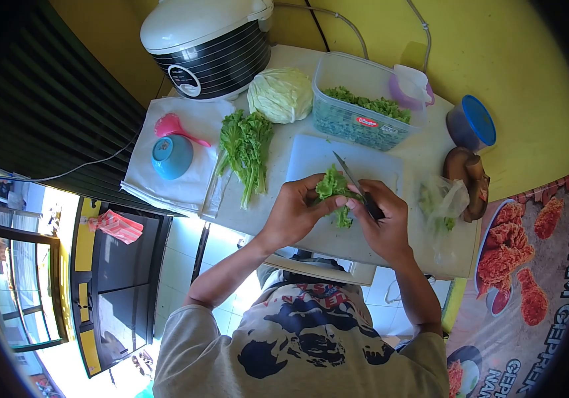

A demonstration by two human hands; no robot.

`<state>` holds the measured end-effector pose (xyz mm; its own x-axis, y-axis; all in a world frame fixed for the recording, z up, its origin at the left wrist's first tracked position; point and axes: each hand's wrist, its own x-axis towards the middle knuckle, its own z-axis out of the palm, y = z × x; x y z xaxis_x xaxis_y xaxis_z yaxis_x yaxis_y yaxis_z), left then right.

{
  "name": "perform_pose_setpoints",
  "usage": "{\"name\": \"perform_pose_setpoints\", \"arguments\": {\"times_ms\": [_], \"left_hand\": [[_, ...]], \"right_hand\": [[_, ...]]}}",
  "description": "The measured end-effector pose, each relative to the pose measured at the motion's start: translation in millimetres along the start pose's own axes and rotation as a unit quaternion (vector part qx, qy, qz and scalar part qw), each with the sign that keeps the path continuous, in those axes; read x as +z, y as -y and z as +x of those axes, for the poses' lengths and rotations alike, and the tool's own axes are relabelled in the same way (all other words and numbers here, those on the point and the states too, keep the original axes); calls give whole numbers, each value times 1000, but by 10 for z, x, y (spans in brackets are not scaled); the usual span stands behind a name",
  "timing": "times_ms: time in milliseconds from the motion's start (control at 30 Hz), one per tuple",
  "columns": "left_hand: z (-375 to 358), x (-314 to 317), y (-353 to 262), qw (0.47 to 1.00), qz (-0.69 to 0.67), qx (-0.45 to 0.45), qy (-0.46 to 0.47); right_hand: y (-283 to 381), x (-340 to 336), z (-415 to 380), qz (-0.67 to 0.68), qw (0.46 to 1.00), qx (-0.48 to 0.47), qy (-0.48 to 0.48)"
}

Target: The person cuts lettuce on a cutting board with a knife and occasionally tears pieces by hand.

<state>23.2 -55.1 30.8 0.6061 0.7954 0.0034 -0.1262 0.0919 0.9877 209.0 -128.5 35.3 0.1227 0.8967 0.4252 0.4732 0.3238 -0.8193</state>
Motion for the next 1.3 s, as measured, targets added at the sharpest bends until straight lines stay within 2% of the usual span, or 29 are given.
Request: {"name": "perform_pose_setpoints", "arguments": {"times_ms": [33,133,233,300,367,433,533,633,733,833,1000,1067,1133,1233,1300], "left_hand": [[-13,-6,-55,1000,-11,-11,15],[-48,-110,-163,986,156,13,58],[-58,-142,-328,983,142,-44,105],[-40,-168,-219,984,140,19,105],[-27,-193,-171,984,132,33,113],[-17,-224,-174,985,117,0,127],[7,-250,-114,978,159,18,131],[13,-232,-101,988,79,-3,132],[40,-224,-127,988,95,3,124],[52,-234,-159,982,118,10,145],[53,-228,-147,985,97,-18,143],[59,-245,-123,984,106,9,141],[72,-278,-44,976,145,77,141],[75,-340,-65,971,158,25,178],[86,-285,-81,975,147,51,157]], "right_hand": [[-22,-11,-2,7,1000,5,9],[-12,-69,33,69,996,40,47],[11,-133,50,94,991,62,75],[-63,-131,35,119,987,84,70],[-79,-126,38,115,987,102,52],[-51,-132,57,81,989,118,22],[-61,-142,73,71,991,110,3],[43,-139,127,38,998,17,53],[2,-148,139,21,997,-3,78],[21,-181,159,33,994,1,101],[-50,-134,142,93,992,45,73],[-44,-132,149,79,993,81,46],[-28,-152,155,41,991,123,10],[-75,-140,180,11,997,79,11],[-16,-125,198,-22,998,52,23]]}}
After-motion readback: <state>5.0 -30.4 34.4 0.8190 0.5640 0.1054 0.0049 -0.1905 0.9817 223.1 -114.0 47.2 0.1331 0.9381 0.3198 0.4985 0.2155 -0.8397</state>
